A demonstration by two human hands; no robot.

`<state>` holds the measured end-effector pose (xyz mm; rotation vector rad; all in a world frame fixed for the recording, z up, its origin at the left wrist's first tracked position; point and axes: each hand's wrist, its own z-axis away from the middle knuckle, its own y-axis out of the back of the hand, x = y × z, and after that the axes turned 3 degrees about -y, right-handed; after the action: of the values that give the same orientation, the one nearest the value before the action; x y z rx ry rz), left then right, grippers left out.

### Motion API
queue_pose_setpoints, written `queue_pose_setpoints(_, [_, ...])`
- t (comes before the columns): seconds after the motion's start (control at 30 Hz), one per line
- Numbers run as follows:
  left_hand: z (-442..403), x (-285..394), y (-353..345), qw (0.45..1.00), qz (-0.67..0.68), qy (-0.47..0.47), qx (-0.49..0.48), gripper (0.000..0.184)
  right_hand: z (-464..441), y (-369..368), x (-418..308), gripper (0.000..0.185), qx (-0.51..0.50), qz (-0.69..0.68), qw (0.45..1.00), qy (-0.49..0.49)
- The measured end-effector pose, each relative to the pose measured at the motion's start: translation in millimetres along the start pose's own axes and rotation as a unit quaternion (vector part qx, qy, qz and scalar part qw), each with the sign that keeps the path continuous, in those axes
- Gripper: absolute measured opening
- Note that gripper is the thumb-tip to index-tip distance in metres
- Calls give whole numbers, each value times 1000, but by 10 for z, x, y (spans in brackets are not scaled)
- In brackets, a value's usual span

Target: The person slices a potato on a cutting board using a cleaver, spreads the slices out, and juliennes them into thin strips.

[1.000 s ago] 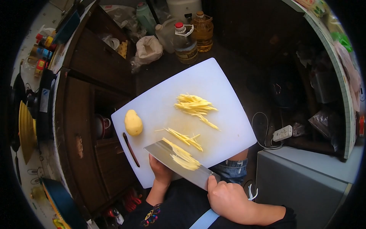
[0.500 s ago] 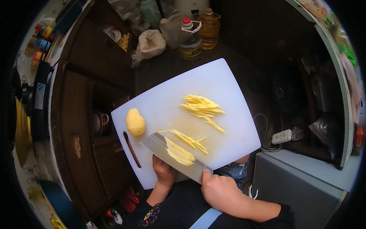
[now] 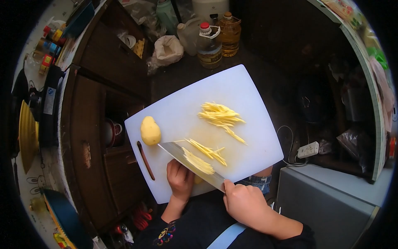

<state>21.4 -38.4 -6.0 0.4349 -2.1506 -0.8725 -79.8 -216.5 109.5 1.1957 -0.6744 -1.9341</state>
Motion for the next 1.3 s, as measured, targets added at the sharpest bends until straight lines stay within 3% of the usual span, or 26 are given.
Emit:
queue_pose_setpoints(0.6, [30, -7, -4, 999, 18, -20, 18, 30, 412, 100, -86, 30, -17, 21, 1000, -1])
queue_pose_setpoints(0.9, [55, -3, -2, 998, 62, 19, 19, 33, 392, 82, -121, 36, -34, 38, 999, -4])
queue_pose_setpoints(1.3, [93, -64, -1, 1000, 25, 4, -9, 38, 221, 105, -131, 39, -84, 34, 996, -8])
